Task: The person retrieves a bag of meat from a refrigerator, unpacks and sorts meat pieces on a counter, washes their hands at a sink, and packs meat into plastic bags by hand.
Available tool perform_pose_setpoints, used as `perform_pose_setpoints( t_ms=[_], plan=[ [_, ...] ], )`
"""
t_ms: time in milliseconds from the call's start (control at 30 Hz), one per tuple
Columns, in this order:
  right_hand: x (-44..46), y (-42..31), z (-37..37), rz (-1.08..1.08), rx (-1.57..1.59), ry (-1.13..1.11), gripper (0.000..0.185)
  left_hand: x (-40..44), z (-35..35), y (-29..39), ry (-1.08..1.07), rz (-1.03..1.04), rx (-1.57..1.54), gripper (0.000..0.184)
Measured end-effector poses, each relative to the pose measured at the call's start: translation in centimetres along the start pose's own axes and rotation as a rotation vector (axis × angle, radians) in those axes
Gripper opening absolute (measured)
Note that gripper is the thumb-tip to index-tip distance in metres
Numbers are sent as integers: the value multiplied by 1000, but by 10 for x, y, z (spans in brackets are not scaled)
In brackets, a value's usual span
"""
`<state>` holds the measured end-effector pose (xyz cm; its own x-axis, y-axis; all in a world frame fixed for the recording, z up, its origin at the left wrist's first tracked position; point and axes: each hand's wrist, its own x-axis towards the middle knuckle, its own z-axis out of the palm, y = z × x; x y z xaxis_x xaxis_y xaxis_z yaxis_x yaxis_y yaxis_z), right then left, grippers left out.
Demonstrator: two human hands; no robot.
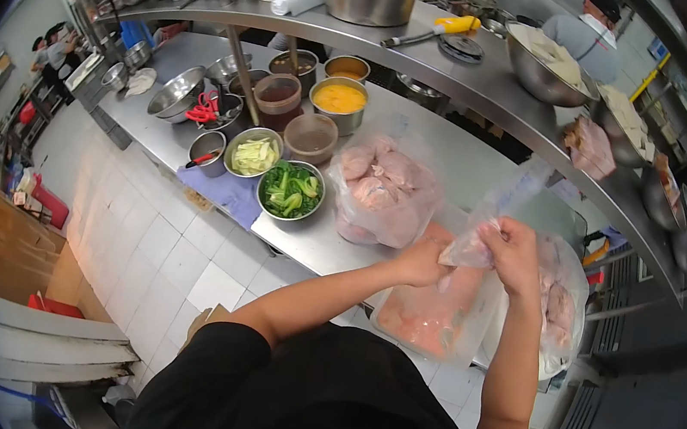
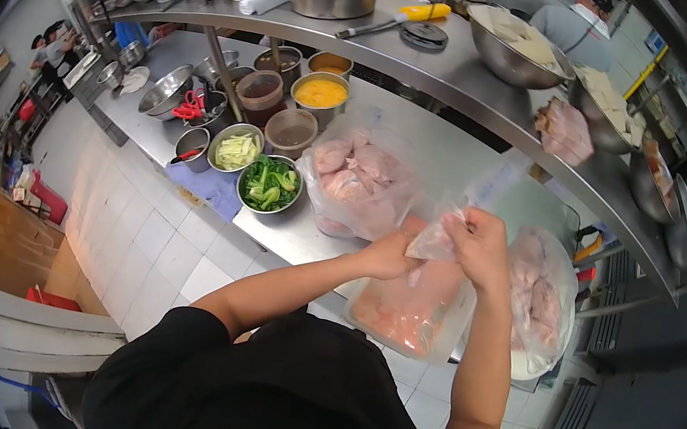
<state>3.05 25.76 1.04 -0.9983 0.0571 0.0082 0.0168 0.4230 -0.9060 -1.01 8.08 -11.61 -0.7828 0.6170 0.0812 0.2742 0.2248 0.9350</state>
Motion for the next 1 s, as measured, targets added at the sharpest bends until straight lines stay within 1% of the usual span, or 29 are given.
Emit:
perform_pose_setpoints(
  t_ms=[33, 67, 133, 167, 233, 267, 333, 367, 433, 467, 500, 533, 567, 633, 667, 700, 733, 767, 800, 833, 867, 900, 933, 967, 1000],
  plan=[
    [1, 8, -3, 65, -64, 35, 17, -3, -2, 0, -113, -119, 74, 38],
    [-3, 6, 0, 56, -65, 24, 17, -4, -4, 0, -100, -121, 74, 38],
    [-20, -8, 1, -34, -446, 221, 29, -5, -6, -4, -280, -285, 35, 35],
    [-30, -20, 4, -44, -445, 214, 29, -7, -4, -8, -269, -286, 36, 35],
    [-51, -44, 13, -477, -812, 304, 45, -8, 4, -19, -202, -319, -404, 35],
    [-57, -47, 19, -484, -810, 301, 45, -7, 1, -16, -194, -319, -403, 35],
    [-66, -49, 26, -598, -1079, -41, 56, -5, -5, -8, -328, -379, -377, 36],
    [-63, -38, 27, -613, -1077, -39, 56, -2, -6, -9, -316, -375, -372, 36],
    [-47, 4, 29, -750, -1379, -52, 63, 1, -1, -16, -509, -221, -115, 39],
    [-41, 19, 24, -769, -1375, -49, 63, -2, 0, -9, -506, -175, 42, 43],
    [-36, 34, 18, -681, -1361, -148, 61, -5, 1, -8, -489, -176, 48, 43],
    [-34, 41, 16, -595, -1346, -248, 59, -7, 2, -8, -497, -143, 200, 45],
    [-38, 33, 16, -621, -1347, -249, 59, -9, 4, -8, -501, -113, 351, 49],
    [-49, 4, 16, -531, -1167, -245, 54, -12, 11, -16, -430, -112, 397, 50],
    [-50, 0, 20, -566, -1168, -256, 54, -12, 11, -19, -384, -109, 437, 51],
    [-53, -1, 26, -592, -1155, -216, 49, -12, 7, -15, -353, -124, 437, 51],
    [-57, 1, 30, -613, -1139, -176, 45, -13, 5, -10, -416, -148, 384, 48],
    [-53, 13, 30, -638, -1134, -186, 45, -13, 4, -6, -482, -168, 331, 45],
    [-40, 36, 25, -580, -1174, -273, 37, -11, 5, -10, -463, -175, 335, 45],
    [-30, 56, 20, -516, -1213, -356, 31, -10, 10, -20, -409, -105, 345, 40],
    [-25, 74, 13, -531, -1211, -356, 31, -11, 14, -26, -357, -33, 354, 36],
    [-20, 92, 5, -348, -1027, -381, 25, -16, 16, -26, -344, -35, 360, 36],
    [-20, 101, 2, -168, -840, -402, 21, -22, 17, -26, -104, 170, 473, 31],
    [-24, 104, 2, -182, -842, -402, 21, -24, 15, -23, 138, 374, 581, 27],
    [-31, 101, 2, -218, -732, -338, 20, -25, 7, -9, 149, 374, 588, 27]
  ],
)
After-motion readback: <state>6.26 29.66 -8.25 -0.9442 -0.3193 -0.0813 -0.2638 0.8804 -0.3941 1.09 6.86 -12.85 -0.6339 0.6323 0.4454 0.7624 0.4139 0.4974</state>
